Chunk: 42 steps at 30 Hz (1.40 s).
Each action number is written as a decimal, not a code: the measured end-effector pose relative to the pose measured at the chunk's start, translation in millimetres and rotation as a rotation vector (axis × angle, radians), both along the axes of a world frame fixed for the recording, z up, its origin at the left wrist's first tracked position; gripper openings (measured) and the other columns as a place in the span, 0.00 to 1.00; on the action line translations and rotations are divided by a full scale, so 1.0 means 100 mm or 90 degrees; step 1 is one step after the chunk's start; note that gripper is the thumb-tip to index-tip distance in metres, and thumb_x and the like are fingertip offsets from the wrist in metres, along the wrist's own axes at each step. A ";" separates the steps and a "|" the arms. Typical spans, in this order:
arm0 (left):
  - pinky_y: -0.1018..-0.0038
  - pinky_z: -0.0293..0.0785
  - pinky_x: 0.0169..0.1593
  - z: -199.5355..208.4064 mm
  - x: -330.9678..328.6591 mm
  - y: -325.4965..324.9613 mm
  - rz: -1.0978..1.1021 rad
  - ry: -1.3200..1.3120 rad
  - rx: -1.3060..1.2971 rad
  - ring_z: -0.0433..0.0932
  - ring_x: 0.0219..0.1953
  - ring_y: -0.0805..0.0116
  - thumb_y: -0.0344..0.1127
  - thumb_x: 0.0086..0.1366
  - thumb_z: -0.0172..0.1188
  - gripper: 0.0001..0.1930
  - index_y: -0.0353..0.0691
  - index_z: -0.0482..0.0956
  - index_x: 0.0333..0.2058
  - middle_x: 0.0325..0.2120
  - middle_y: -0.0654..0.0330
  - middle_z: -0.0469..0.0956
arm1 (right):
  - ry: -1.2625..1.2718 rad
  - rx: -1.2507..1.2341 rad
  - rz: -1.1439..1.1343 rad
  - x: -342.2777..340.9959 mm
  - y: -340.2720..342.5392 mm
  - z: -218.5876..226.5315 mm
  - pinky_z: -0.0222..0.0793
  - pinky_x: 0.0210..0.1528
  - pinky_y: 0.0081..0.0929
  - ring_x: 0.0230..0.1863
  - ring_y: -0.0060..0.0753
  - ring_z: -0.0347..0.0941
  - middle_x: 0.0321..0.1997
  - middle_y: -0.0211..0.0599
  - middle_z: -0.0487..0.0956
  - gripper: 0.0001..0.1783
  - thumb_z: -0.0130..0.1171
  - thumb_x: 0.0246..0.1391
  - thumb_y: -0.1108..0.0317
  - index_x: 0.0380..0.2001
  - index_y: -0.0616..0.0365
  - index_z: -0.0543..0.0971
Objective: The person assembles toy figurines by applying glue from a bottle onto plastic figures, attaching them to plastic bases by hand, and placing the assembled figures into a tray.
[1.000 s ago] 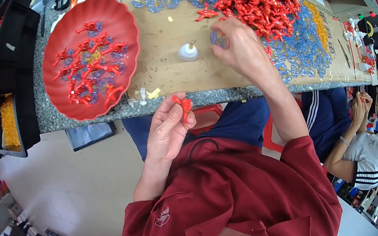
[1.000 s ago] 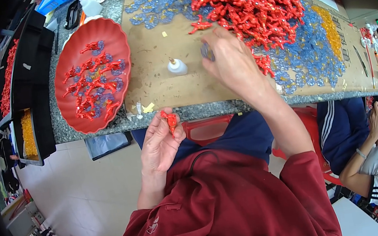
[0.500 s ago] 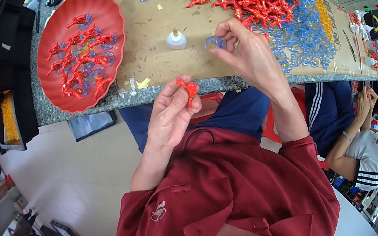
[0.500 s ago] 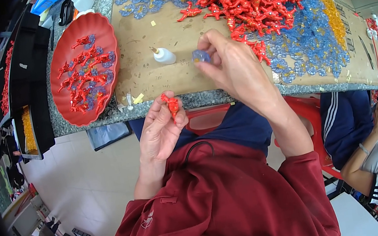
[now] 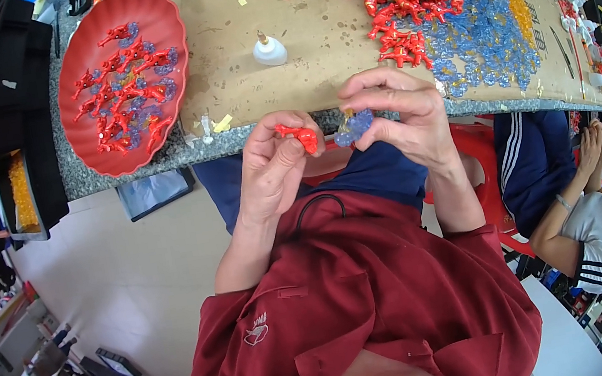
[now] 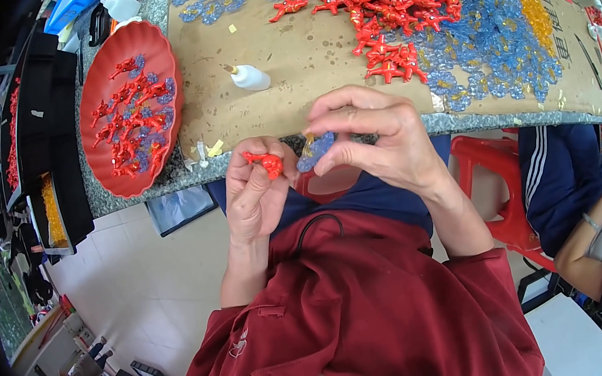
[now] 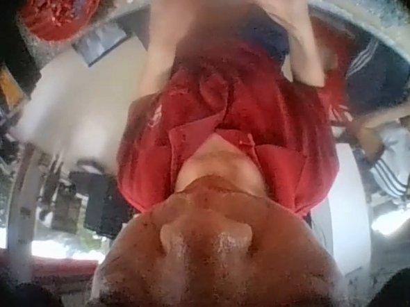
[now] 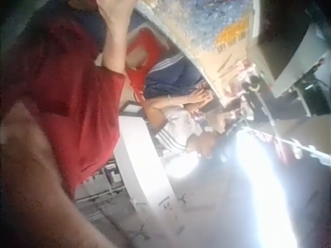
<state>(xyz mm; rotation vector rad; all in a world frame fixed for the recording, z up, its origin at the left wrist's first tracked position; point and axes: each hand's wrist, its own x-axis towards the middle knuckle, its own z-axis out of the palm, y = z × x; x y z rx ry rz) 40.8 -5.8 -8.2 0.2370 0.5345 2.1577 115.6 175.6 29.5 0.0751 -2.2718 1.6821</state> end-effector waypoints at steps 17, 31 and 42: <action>0.75 0.68 0.46 -0.07 -0.02 -0.02 0.123 0.317 -0.095 0.72 0.39 0.69 0.23 0.56 0.56 0.06 0.35 0.72 0.34 0.35 0.54 0.72 | 0.000 -0.043 -0.014 0.17 -0.24 0.05 0.67 0.29 0.19 0.28 0.24 0.72 0.28 0.37 0.77 0.17 0.65 0.35 0.75 0.35 0.62 0.80; 0.76 0.70 0.43 -0.06 -0.01 -0.03 0.149 0.385 -0.134 0.72 0.39 0.68 0.21 0.55 0.57 0.06 0.35 0.74 0.33 0.35 0.54 0.73 | -0.046 -0.087 0.002 0.20 -0.29 0.04 0.70 0.30 0.19 0.29 0.25 0.73 0.29 0.37 0.76 0.19 0.61 0.39 0.81 0.39 0.58 0.79; 0.74 0.71 0.39 -0.05 -0.08 -0.02 0.153 0.566 -0.199 0.75 0.34 0.65 0.24 0.53 0.58 0.03 0.35 0.76 0.28 0.30 0.54 0.76 | -0.064 0.037 -0.068 0.24 -0.33 0.12 0.68 0.29 0.21 0.27 0.29 0.73 0.27 0.37 0.76 0.14 0.63 0.38 0.78 0.34 0.62 0.79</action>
